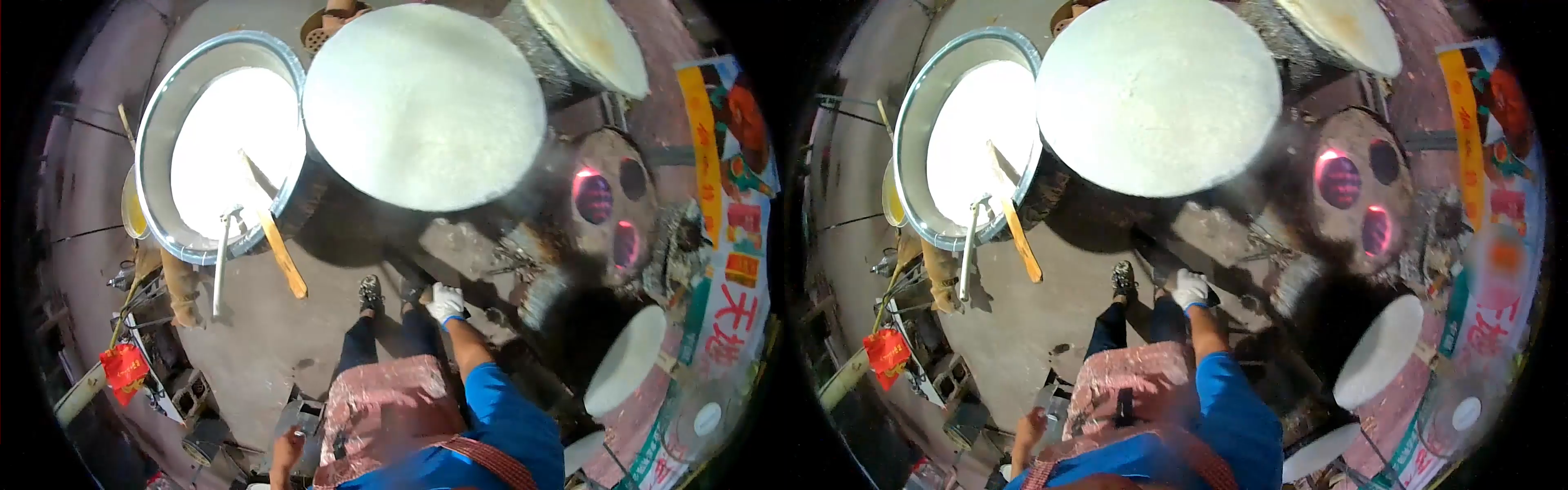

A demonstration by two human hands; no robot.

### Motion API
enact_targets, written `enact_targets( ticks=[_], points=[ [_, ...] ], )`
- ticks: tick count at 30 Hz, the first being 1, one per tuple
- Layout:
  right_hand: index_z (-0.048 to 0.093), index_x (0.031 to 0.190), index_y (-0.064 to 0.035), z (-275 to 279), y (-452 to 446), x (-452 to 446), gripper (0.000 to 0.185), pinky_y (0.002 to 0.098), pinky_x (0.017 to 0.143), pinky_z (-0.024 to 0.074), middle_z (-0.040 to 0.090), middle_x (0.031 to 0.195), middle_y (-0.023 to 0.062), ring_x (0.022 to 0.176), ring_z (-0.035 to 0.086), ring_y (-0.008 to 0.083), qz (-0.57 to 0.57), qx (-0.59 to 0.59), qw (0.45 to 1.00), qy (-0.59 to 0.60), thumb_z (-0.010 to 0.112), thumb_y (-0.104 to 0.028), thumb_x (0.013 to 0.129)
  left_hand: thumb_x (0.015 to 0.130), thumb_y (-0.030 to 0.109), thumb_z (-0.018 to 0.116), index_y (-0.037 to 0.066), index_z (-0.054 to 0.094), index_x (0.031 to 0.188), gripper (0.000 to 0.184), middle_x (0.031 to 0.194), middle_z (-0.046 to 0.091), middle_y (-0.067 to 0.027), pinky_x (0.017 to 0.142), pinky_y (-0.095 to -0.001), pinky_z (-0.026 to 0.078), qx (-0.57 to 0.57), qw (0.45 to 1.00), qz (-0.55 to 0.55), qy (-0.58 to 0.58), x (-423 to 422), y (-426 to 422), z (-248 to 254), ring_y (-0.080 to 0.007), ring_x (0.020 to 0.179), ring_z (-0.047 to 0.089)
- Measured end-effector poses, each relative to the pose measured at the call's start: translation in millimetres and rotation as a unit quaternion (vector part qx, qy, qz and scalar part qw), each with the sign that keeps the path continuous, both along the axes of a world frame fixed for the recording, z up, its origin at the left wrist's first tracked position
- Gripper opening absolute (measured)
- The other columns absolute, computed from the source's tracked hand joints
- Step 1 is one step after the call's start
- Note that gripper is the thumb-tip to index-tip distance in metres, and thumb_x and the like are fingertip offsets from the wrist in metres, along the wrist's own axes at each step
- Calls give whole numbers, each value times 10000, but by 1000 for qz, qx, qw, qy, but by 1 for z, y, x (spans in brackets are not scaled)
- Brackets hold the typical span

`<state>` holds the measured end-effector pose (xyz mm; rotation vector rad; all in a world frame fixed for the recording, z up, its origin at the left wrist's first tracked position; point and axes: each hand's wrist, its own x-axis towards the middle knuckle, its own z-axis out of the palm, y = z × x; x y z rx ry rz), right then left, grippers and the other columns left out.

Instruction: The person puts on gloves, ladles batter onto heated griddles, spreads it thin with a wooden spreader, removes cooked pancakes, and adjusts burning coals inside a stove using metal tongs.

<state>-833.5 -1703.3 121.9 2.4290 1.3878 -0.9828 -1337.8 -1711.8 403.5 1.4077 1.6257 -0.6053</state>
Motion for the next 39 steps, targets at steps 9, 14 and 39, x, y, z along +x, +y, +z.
enact_targets(
  ticks=[9,14,39],
  points=[
    [436,1268,-109,-102,94,152,615,468,1028,276,464,1295,128,1201,415,331,-77,-3,997,29,455,-522,814,810,19,548,9,554,1068,258,754,620,-70,575,-257,477,-105,975,193,-13,31,-25,-17,-115,646,576],
    [444,1262,-110,-101,122,205,556,465,1017,296,432,1316,124,1213,392,328,-39,53,995,-69,440,-463,832,814,-18,520,-13,521,1100,286,734,615,-63,574,-258,468,-98,952,286,-56,28,-37,-17,-124,640,572],
    [423,1225,14,187,289,-134,522,405,531,502,582,889,151,649,592,261,-265,69,730,626,611,-178,776,764,266,635,-19,445,1154,519,1058,541,-274,828,-460,453,327,945,-17,-23,116,319,9,-389,996,534]
  ],
)
